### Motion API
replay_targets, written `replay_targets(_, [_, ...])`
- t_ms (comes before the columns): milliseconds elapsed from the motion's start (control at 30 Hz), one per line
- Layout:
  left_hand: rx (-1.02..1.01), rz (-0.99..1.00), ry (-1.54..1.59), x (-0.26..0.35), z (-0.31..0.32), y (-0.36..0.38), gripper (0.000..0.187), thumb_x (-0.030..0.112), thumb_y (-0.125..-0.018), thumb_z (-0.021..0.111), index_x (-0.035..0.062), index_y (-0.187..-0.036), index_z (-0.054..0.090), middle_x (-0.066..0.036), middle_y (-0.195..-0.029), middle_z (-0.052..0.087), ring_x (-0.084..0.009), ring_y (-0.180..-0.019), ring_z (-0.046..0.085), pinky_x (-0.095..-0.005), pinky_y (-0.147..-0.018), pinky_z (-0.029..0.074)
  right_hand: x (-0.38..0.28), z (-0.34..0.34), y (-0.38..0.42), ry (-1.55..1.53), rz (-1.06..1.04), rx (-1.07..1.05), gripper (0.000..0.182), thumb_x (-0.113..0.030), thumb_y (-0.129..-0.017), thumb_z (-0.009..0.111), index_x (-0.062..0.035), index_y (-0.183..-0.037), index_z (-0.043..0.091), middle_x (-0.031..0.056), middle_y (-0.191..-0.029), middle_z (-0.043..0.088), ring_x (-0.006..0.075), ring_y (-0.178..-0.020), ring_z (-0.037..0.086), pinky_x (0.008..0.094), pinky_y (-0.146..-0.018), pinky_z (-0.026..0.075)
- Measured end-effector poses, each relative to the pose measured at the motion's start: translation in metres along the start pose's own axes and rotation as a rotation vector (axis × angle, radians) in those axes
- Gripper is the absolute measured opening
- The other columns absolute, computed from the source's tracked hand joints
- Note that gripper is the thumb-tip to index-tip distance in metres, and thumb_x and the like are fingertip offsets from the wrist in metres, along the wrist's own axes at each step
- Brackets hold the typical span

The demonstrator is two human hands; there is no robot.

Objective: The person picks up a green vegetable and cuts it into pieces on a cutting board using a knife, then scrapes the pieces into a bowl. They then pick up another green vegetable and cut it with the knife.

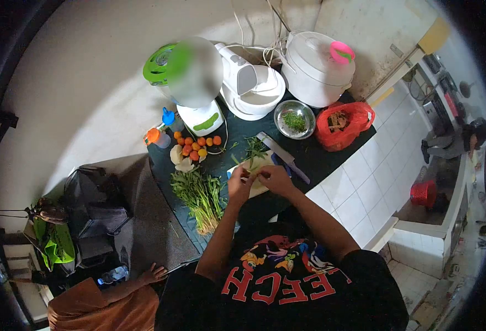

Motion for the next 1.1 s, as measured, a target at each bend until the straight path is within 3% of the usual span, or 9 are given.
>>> replay_targets(33, [-0.001, -0.001, -0.002, -0.002, -0.003, 0.002, 0.041, 0.013, -0.089, 0.083, 0.0057, -0.125, 0.064, -0.011, -0.099, 0.068, -0.0209, -0.088, 0.068, -0.0320, -0.076, 0.055, 0.003, 0.000, 0.001, -0.002, 0.001, 0.000, 0.022, -0.019, -0.090, 0.070, -0.0034, -0.104, 0.075, 0.0161, -0.093, 0.075, 0.0325, -0.081, 0.074, 0.0419, -0.073, 0.057])
replay_targets(100, [-0.004, 0.286, -0.194, 0.020, -0.007, 0.013, 0.028, 0.014, -0.085, 0.083, 0.0072, -0.112, 0.076, -0.011, -0.100, 0.065, -0.0283, -0.094, 0.066, -0.0382, -0.081, 0.053, 0.007, 0.003, 0.006, 0.083, 0.024, -0.008, 0.021, -0.023, -0.089, 0.071, -0.0051, -0.098, 0.076, 0.0153, -0.087, 0.074, 0.0336, -0.079, 0.073, 0.0431, -0.072, 0.056])
replay_targets(200, [0.112, 0.337, -0.373, 0.033, -0.010, 0.029, 0.017, 0.016, -0.082, 0.084, 0.0066, -0.096, 0.081, -0.012, -0.099, 0.063, -0.0331, -0.102, 0.062, -0.0443, -0.088, 0.050, 0.006, 0.004, 0.011, 0.224, 0.006, 0.040, 0.028, -0.035, -0.088, 0.071, -0.0084, -0.092, 0.077, 0.0158, -0.082, 0.073, 0.0377, -0.078, 0.070, 0.0496, -0.075, 0.055])
replay_targets(533, [0.216, 0.109, -0.330, 0.011, -0.006, 0.030, 0.018, 0.022, -0.086, 0.083, 0.0072, -0.097, 0.082, -0.012, -0.101, 0.068, -0.0312, -0.100, 0.065, -0.0420, -0.088, 0.051, 0.040, -0.015, -0.026, 0.378, -0.004, 0.163, 0.017, -0.027, -0.086, 0.072, -0.0106, -0.085, 0.076, 0.0110, -0.074, 0.067, 0.0359, -0.077, 0.068, 0.0508, -0.070, 0.051])
replay_targets(600, [0.245, 0.043, -0.227, -0.004, -0.011, 0.029, 0.017, 0.021, -0.088, 0.081, 0.0068, -0.097, 0.082, -0.013, -0.098, 0.071, -0.0288, -0.092, 0.069, -0.0391, -0.083, 0.053, 0.028, -0.027, -0.041, 0.454, -0.221, 0.210, 0.012, -0.022, -0.087, 0.071, -0.0126, -0.083, 0.076, 0.0091, -0.080, 0.068, 0.0350, -0.082, 0.065, 0.0505, -0.074, 0.048])
replay_targets(733, [0.155, -0.098, -0.241, -0.027, -0.003, 0.016, 0.020, 0.021, -0.089, 0.078, 0.0072, -0.103, 0.081, -0.019, -0.096, 0.071, -0.0335, -0.086, 0.069, -0.0436, -0.081, 0.054, 0.007, -0.050, -0.067, 0.353, -0.316, 0.215, 0.011, -0.021, -0.087, 0.068, -0.0169, -0.079, 0.075, 0.0071, -0.090, 0.068, 0.0343, -0.093, 0.062, 0.0505, -0.081, 0.045])
replay_targets(833, [0.050, -0.030, -0.247, -0.020, 0.011, 0.005, 0.018, 0.014, -0.092, 0.069, 0.0050, -0.104, 0.079, -0.021, -0.097, 0.071, -0.0365, -0.089, 0.071, -0.0457, -0.083, 0.055, 0.011, -0.045, -0.074, 0.351, -0.343, 0.197, 0.010, -0.020, -0.088, 0.068, -0.0178, -0.090, 0.078, 0.0074, -0.093, 0.067, 0.0318, -0.094, 0.058, 0.0485, -0.082, 0.042])
replay_targets(1033, [-0.227, 0.048, -0.370, -0.011, 0.030, 0.002, 0.016, 0.013, -0.089, 0.062, 0.0055, -0.095, 0.076, -0.023, -0.097, 0.070, -0.0402, -0.094, 0.070, -0.0488, -0.087, 0.056, 0.025, -0.028, -0.047, 0.327, -0.335, 0.221, 0.032, -0.015, -0.089, 0.068, -0.0099, -0.120, 0.073, 0.0130, -0.104, 0.072, 0.0356, -0.097, 0.067, 0.0505, -0.089, 0.052])
replay_targets(1100, [-0.337, 0.051, -0.434, -0.015, 0.035, 0.008, 0.018, 0.013, -0.089, 0.061, 0.0060, -0.095, 0.076, -0.023, -0.097, 0.070, -0.0408, -0.095, 0.069, -0.0492, -0.087, 0.056, 0.057, 0.004, -0.033, -0.195, 0.089, -0.131, 0.036, -0.017, -0.091, 0.071, -0.0061, -0.125, 0.070, 0.0153, -0.110, 0.074, 0.0315, -0.097, 0.073, 0.0445, -0.090, 0.057])
Point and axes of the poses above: each hand's wrist, its own y-axis away from the middle knuckle, its own z-axis out of the palm, x = y × z, the point moved 8 cm from there along -y, towards the middle knuckle
